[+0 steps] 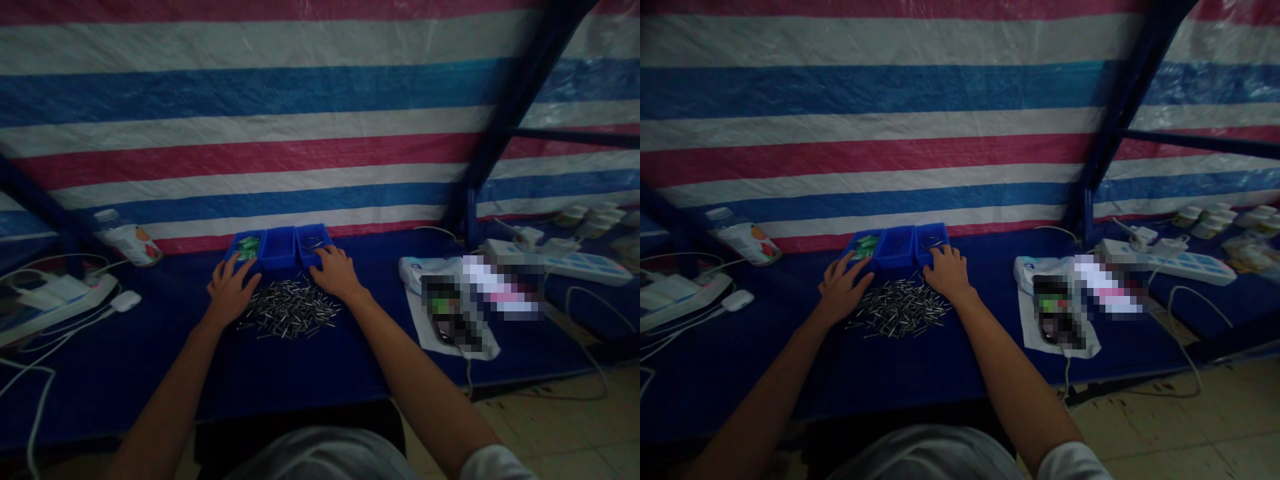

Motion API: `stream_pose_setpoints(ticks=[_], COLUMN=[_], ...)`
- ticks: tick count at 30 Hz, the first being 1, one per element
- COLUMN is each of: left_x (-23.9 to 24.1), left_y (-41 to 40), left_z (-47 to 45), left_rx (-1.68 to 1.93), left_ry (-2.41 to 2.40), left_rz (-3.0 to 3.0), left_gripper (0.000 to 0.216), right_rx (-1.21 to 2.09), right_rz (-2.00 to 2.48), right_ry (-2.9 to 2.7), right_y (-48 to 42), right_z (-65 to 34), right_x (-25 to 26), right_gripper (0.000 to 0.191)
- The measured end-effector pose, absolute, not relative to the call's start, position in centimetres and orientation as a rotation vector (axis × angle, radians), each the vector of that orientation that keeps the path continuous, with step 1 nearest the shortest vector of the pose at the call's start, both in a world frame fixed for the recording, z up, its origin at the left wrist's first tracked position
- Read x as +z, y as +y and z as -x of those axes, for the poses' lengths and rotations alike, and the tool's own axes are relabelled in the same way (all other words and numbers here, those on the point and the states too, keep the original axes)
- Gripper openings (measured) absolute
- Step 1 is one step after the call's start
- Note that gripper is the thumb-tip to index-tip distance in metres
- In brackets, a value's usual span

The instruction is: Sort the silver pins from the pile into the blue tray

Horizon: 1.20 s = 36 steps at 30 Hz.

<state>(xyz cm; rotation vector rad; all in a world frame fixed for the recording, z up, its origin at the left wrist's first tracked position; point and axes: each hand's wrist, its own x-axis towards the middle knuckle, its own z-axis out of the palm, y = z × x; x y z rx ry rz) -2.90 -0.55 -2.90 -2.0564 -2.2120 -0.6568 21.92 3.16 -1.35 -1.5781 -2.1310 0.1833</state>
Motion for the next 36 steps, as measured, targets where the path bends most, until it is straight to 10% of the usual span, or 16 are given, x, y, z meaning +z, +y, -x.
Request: stream_pose_setpoints(ticks=[28,36], left_x=[-3.3,-2.8], left_y=[0.1,-0.2], left_z=[1.7,1.9], left_rx=[-0.697,-0.98], left_ry=[-2.006,-1.787], left_rz=[2.165,2.185], left_gripper=[0.056,0.038], right_rx=[0.183,0.237], right_rz=[1.465,1.507], right_ry=[-2.124,-2.239], right_y=[2.9,1.7], right_z=[-21.5,-21.9], right_x=[-1.5,0.5], right_gripper=[0.056,0.019])
